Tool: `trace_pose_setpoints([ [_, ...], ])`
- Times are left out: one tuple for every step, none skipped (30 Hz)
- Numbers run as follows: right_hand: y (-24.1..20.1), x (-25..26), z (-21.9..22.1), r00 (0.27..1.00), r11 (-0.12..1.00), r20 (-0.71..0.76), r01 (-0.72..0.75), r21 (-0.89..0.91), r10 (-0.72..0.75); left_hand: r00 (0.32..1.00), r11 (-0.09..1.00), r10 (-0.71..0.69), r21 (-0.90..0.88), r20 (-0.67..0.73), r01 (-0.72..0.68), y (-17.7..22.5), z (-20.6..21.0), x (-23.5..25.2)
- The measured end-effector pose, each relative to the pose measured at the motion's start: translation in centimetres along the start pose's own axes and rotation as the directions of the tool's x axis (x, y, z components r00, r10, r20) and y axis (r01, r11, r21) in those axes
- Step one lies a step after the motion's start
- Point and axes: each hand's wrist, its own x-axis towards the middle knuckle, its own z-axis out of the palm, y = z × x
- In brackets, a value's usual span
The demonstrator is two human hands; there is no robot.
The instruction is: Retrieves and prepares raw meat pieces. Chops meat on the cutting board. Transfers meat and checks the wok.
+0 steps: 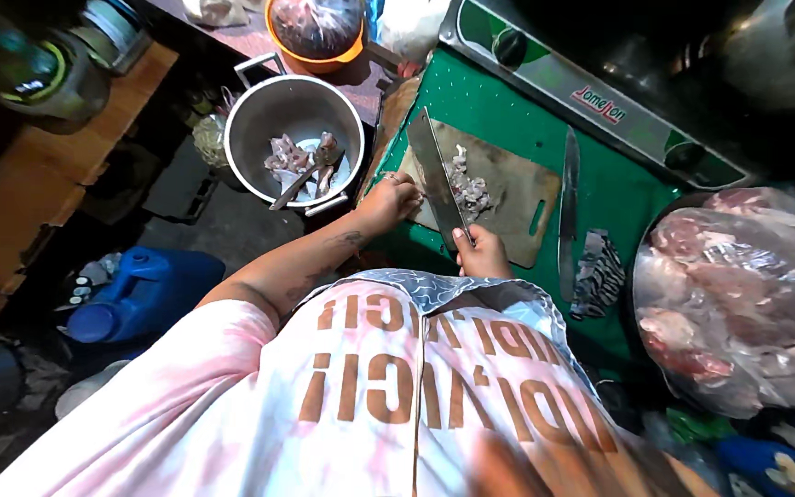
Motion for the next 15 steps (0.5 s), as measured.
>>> trace_pose_setpoints([
  [-0.1, 0.2, 0.5, 1.0, 1.0, 0.003, -0.003, -0.011, 0.003, 1.0, 1.0, 0.016, 0.0, 0.006, -0.016, -0.1, 0.4, -0.1],
  [-0.2, 0.3, 0.9, 1.0, 1.0, 0.01, -0.003, -0.025, 0.003, 1.0, 1.0, 0.031, 0.003, 0.0, -0.031, -0.2, 0.8, -0.3],
  [-0.3, 0.4, 1.2, 1.0, 0.999, 0.013, -0.002, -0.045, 0.003, 0.999, 0.999, 0.039, 0.007, -0.012, -0.039, -0.2, 1.1, -0.4],
  [-0.3, 0.5, 1.4, 1.0, 0.998, 0.011, 0.0, -0.063, 0.001, 0.999, 0.999, 0.037, 0.005, -0.023, -0.037, -0.2, 1.2, -0.4],
  [-0.3, 0.5, 1.5, 1.0, 0.996, 0.01, 0.001, -0.086, 0.0, 0.999, 1.0, 0.031, -0.001, -0.034, -0.032, -0.1, 1.2, -0.4],
  [-0.4, 0.4, 1.6, 1.0, 0.995, 0.007, 0.003, -0.103, -0.002, 0.999, 1.0, 0.027, -0.006, -0.04, -0.027, -0.1, 1.2, -0.4],
  [-0.5, 0.4, 1.6, 1.0, 0.993, 0.006, -0.001, -0.118, 0.002, 0.999, 1.0, 0.024, -0.006, -0.037, -0.024, -0.2, 1.2, -0.3],
  [-0.6, 0.3, 1.6, 1.0, 0.991, 0.006, -0.013, -0.131, 0.014, 0.999, 1.0, 0.023, -0.002, -0.029, -0.023, -0.2, 1.2, -0.2],
  [-0.8, 0.3, 1.7, 0.999, 0.99, 0.005, -0.031, -0.136, 0.032, 1.0, 1.0, 0.02, 0.002, -0.014, -0.02, -0.3, 1.2, -0.1],
  [-1.1, 0.3, 1.7, 0.999, 0.989, 0.008, -0.045, -0.141, 0.047, 1.0, 1.0, 0.015, 0.007, 0.002, -0.015, -0.3, 1.1, 0.1],
  [-1.3, 0.3, 1.8, 0.998, 0.988, 0.014, -0.057, -0.142, 0.06, 1.0, 1.0, 0.009, 0.011, 0.019, -0.009, -0.3, 1.0, 0.3],
  [-1.5, 0.5, 1.8, 0.997, 0.988, 0.025, -0.067, -0.142, 0.071, 0.999, 1.0, 0.007, 0.013, 0.032, -0.007, -0.3, 0.9, 0.6],
  [-1.7, 0.7, 1.8, 0.996, 0.987, 0.047, -0.074, -0.144, 0.081, 0.999, 1.0, 0.004, 0.011, 0.046, -0.005, -0.3, 0.8, 0.7],
  [-1.9, 1.1, 1.8, 0.994, 0.987, 0.067, -0.075, -0.144, 0.086, 0.998, 1.0, 0.004, 0.005, 0.056, -0.005, -0.4, 0.7, 0.8],
  [-2.1, 1.6, 1.9, 0.992, 0.986, 0.083, -0.077, -0.15, 0.09, 0.998, 1.0, 0.004, -0.001, 0.068, -0.004, -0.5, 0.7, 0.8],
])
